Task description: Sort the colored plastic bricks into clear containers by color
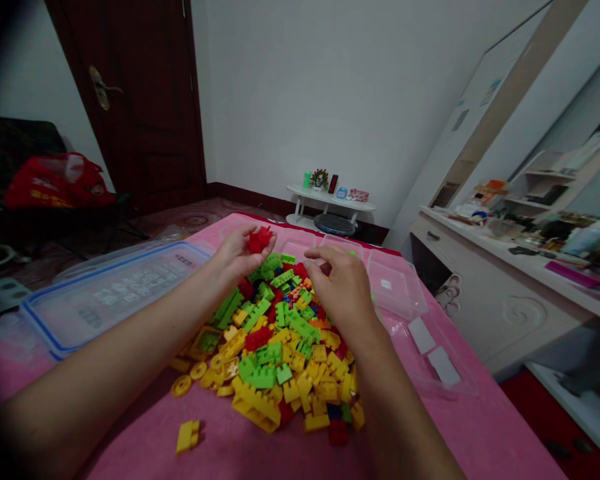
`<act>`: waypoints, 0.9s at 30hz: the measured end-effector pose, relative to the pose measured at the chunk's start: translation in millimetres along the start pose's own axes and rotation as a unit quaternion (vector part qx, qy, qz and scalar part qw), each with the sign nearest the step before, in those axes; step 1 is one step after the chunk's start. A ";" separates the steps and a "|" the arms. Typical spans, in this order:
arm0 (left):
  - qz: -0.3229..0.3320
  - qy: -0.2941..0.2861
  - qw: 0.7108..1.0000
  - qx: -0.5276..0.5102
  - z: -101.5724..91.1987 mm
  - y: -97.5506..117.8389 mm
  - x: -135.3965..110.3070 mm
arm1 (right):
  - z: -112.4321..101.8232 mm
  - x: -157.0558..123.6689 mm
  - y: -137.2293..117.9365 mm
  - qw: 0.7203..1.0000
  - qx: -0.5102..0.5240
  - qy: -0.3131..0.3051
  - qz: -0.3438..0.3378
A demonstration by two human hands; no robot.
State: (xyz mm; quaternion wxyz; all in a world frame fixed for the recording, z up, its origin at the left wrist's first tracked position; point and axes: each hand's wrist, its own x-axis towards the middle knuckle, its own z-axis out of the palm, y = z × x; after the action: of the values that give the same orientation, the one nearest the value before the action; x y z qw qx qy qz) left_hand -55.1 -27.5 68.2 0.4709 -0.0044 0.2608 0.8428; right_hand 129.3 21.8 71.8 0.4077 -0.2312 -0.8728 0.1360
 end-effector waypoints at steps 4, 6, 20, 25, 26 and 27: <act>0.068 0.015 0.997 -0.018 -0.5 31.0 6.1 | 0.1 0.4 -1.6 1.000 -0.002 -0.004 0.004; 0.073 0.023 0.997 -0.011 -0.6 40.3 6.1 | 0.7 0.6 -3.1 1.000 -0.006 -0.010 0.002; 0.060 0.026 0.998 0.017 -4.1 48.6 8.1 | 1.2 0.1 -3.3 0.999 -0.022 -0.020 -0.015; 0.064 0.020 0.997 0.027 -3.5 47.9 7.7 | 1.5 0.0 -3.3 0.999 -0.031 -0.032 -0.017; 0.068 0.015 0.997 0.023 -3.2 47.9 8.1 | 2.0 -0.1 -2.8 0.999 -0.031 -0.034 -0.016; 0.075 0.011 0.997 0.014 -2.9 47.8 8.4 | 2.5 -0.2 -2.3 0.999 -0.031 -0.035 -0.014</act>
State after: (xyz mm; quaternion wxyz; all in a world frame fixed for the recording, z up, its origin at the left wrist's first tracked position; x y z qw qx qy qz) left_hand -98.6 -42.3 84.4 0.4035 0.0125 0.2778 0.8717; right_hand 126.8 19.7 71.1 0.3715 -0.2266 -0.8935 0.1109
